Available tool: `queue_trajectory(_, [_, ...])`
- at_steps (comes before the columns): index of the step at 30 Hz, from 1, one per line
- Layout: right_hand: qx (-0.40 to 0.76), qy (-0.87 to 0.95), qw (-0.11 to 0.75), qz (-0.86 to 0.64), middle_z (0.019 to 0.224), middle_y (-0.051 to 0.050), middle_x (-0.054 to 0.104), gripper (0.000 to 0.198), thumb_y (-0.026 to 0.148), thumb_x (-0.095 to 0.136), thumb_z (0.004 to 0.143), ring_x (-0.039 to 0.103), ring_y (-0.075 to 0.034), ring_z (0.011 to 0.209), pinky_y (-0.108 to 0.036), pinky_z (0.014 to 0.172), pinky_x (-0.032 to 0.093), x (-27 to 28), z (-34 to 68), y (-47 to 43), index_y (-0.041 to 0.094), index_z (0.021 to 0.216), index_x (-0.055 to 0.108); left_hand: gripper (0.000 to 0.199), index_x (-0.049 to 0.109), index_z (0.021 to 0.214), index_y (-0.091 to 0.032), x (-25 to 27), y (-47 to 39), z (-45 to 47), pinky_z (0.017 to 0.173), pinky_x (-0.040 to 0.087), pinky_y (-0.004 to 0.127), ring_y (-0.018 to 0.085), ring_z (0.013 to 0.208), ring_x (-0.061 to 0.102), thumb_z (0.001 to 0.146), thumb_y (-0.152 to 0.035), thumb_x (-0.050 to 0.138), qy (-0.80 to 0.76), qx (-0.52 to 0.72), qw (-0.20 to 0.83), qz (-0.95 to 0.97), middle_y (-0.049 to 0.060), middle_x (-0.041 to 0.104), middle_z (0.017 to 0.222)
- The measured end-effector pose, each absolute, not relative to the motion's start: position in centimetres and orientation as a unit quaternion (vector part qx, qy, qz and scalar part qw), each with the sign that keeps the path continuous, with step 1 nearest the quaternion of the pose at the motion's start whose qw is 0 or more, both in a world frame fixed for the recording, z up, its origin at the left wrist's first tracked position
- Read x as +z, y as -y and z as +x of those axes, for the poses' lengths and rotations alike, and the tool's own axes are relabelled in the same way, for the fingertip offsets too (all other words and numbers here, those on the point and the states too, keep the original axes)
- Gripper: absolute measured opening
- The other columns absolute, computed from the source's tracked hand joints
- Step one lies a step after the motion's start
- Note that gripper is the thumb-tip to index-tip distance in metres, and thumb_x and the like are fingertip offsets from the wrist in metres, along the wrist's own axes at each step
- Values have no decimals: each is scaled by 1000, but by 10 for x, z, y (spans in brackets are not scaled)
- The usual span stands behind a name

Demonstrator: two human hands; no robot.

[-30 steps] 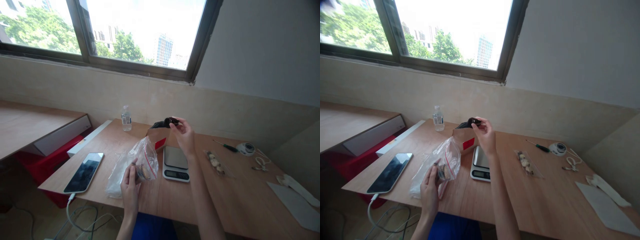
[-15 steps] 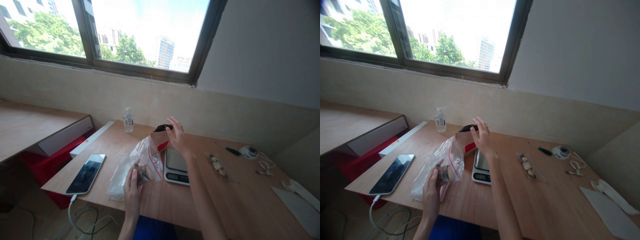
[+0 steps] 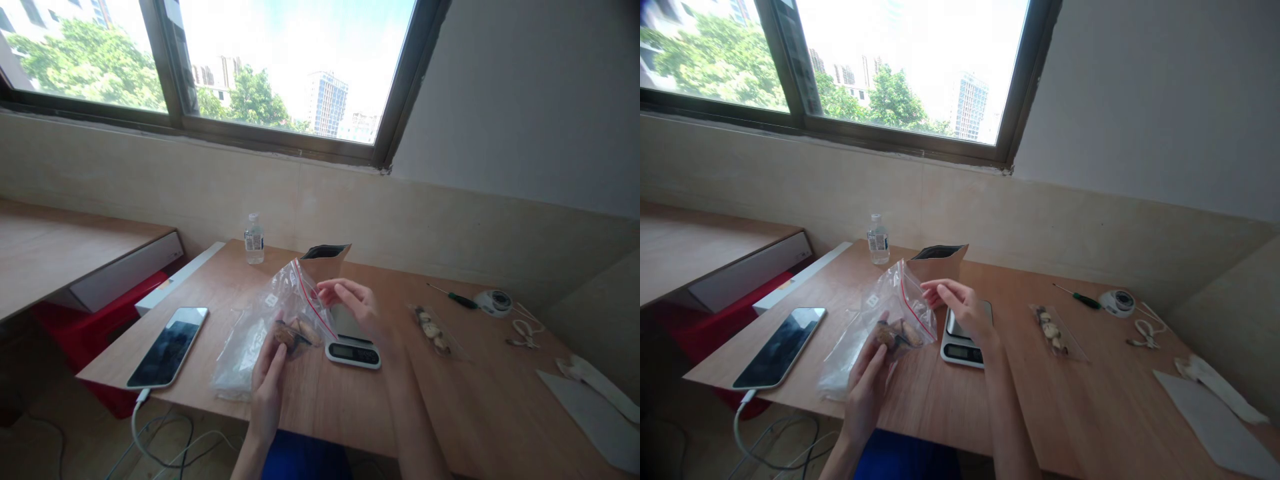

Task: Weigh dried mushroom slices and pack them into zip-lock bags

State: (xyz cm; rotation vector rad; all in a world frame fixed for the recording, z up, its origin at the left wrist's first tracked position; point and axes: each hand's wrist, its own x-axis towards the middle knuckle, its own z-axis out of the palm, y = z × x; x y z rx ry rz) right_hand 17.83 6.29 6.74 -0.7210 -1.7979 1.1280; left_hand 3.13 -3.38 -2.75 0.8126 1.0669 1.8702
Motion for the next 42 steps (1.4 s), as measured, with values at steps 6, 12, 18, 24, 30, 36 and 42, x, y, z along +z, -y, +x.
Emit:
queue_trajectory(6, [504,759,263,-319,85,-4,67,35,45,55,85,61,-16,75,-27,67,49,68,176,-47,16,100,66,43,65,113,-21,-30,33,34,104,39,42,28,120,52,75,-40,66,-472,694,399,370,7,66,118])
queue_trajectory(12, [464,796,226,-317,93,-4,67,34,45,64,78,62,-18,81,-27,72,49,64,172,-42,18,100,64,33,69,105,-23,-32,32,33,98,44,38,26,111,59,75,-37,66,-501,684,349,399,6,69,112])
queue_trajectory(18, [493,796,213,-280,94,-3,69,29,42,66,77,63,-18,85,-28,77,47,53,168,-41,19,95,68,32,67,96,-20,-31,31,27,75,54,30,22,86,68,69,-35,72,-509,687,366,368,4,72,91])
queue_trajectory(24, [587,707,280,-278,95,-5,70,29,41,69,74,64,-20,87,-31,80,50,55,165,-41,18,91,72,23,66,79,-18,-27,33,24,69,50,23,17,77,65,74,-40,67,-541,685,330,360,2,69,77])
queue_trajectory(30, [590,635,376,-327,91,-5,72,34,36,76,65,67,-20,84,-33,81,51,54,169,-44,19,94,72,29,65,78,-16,-28,32,23,66,50,23,15,73,62,70,-43,69,-546,728,307,278,1,67,78])
queue_trajectory(36, [555,584,513,-296,98,-5,71,34,36,77,66,66,-20,92,-33,83,52,58,175,-64,21,96,70,30,63,82,-16,-33,29,4,68,50,23,14,75,62,70,-43,70,-548,748,291,236,2,67,82])
queue_trajectory(42, [448,529,662,-284,104,-5,69,42,47,72,67,64,-20,97,-36,87,52,84,166,-120,20,98,66,29,61,82,-16,-32,28,-10,67,52,22,13,72,64,71,-40,71,-516,780,298,191,1,67,77])
